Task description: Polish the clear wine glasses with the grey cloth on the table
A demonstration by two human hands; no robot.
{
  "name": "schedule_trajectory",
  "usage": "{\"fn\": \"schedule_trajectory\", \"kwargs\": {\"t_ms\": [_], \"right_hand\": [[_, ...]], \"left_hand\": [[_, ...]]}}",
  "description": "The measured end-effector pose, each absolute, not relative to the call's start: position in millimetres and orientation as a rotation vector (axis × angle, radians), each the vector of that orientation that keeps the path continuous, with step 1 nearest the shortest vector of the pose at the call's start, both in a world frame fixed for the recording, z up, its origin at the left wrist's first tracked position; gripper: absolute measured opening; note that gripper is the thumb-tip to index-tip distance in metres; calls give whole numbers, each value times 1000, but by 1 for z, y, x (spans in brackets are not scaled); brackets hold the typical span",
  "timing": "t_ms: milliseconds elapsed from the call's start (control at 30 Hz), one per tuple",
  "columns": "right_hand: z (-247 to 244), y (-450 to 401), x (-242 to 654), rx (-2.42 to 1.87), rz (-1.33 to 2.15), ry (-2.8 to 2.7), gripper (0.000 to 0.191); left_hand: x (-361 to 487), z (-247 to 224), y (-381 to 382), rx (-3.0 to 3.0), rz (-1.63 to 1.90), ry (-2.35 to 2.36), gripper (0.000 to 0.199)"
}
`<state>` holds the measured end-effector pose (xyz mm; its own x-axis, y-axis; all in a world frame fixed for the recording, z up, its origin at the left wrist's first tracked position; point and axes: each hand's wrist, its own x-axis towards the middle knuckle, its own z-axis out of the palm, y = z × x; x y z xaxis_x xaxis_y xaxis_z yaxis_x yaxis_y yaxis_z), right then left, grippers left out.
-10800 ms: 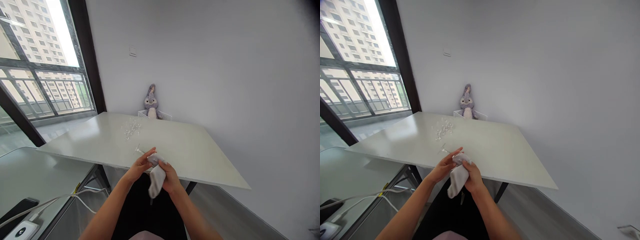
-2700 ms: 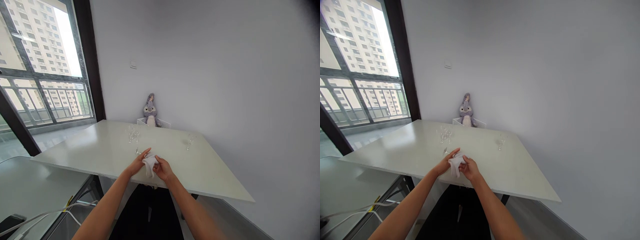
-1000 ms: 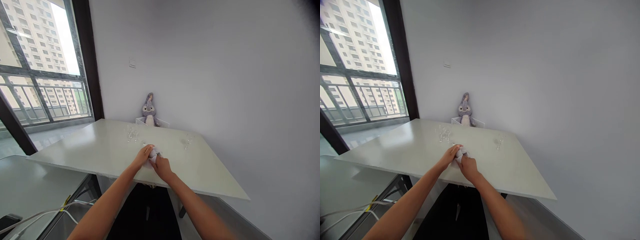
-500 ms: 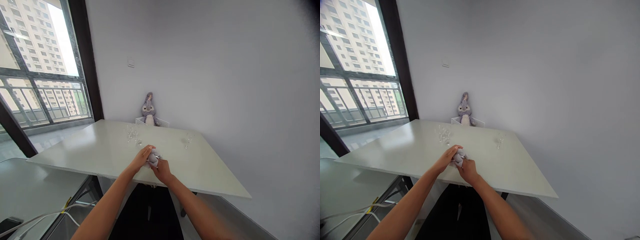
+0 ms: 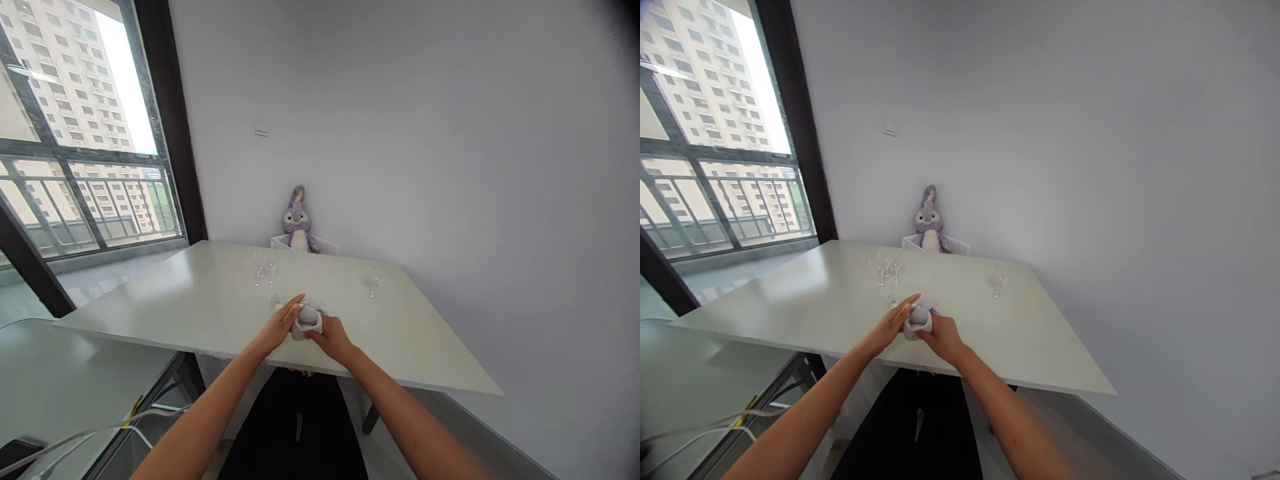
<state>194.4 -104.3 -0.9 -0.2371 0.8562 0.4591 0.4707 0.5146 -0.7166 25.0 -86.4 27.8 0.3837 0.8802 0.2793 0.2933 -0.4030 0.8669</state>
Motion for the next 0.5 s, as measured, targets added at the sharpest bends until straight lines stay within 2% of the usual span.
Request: {"fn": "schedule_trajectory", "kwargs": {"t_ms": [167, 267, 367, 500], "right_hand": [[17, -109, 217, -1060, 547, -1973, 20], [29, -120, 219, -960, 645, -2058, 20], [38, -127, 221, -917, 755, -2076, 21], [38, -128, 227, -890, 965, -2085, 21]], "left_hand": [[16, 16, -100, 2388, 1171, 1353, 37], [15, 12, -102, 2693, 980, 1306, 35], [14, 7, -100, 2679, 716, 1323, 32], [11, 2, -107, 2502, 678, 1267, 28]]}}
